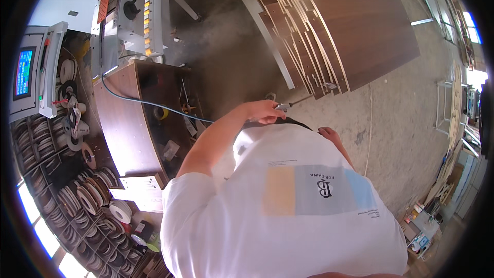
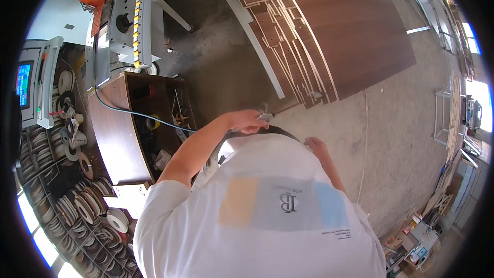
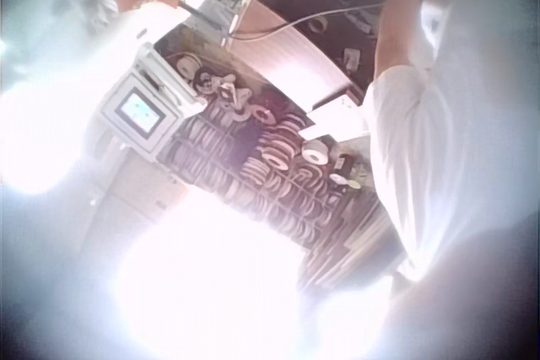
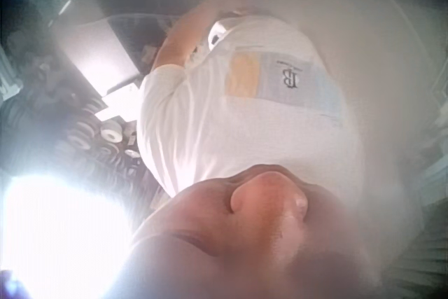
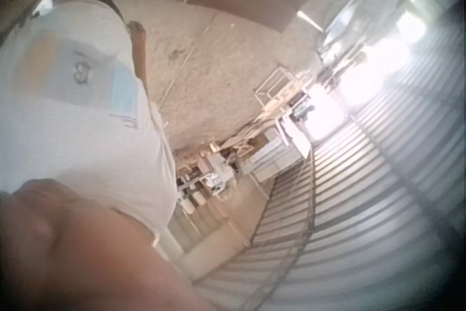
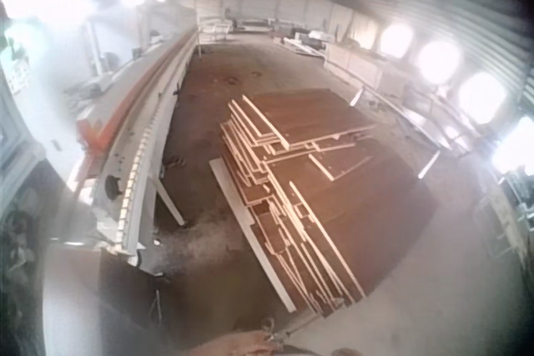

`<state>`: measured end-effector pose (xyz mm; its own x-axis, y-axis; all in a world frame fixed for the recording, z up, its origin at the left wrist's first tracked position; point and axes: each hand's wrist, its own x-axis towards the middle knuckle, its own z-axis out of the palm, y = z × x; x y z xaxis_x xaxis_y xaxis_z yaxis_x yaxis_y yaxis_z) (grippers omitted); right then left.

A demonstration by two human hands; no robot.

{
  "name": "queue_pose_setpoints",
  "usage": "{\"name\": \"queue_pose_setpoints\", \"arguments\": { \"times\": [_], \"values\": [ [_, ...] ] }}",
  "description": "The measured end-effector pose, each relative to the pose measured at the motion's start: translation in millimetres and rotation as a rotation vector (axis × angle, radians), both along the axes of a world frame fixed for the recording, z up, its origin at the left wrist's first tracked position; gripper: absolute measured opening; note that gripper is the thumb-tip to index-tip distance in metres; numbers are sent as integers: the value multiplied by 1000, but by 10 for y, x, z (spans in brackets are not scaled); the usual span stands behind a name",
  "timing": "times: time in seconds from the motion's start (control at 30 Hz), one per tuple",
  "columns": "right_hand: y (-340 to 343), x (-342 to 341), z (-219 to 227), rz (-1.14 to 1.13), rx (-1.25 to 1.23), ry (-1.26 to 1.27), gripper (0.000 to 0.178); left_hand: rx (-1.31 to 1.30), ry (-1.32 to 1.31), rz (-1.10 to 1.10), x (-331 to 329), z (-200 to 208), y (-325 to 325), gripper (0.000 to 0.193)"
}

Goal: The person applies edge banding to wooden panels using a hot-melt glue gun and an edge banding machine. They repeatedly pick up panels, apply glue to the edges, feed them through the machine, and stack the finished pieces.

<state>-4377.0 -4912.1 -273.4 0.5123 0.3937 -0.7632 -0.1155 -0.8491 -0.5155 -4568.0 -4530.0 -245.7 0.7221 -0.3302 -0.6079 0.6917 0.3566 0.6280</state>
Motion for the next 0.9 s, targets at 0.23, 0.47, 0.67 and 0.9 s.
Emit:
{"name": "queue_pose_setpoints", "arguments": {
  "times": [0.23,0.47,0.67,0.9],
  "values": [
    [-396,-299,57,120,17,-15,37,124,-50,-61,-81,-186,-120,34],
    [-636,-465,169,183,-27,-62,36,348,142,-28,-207,-1361,-460,34],
    [-561,-775,306,108,-85,-31,43,-57,-60,-146,-218,-818,-508,36],
    [-719,-813,418,89,-104,-87,44,105,9,-142,-192,-1137,-677,38]
  ]
}}
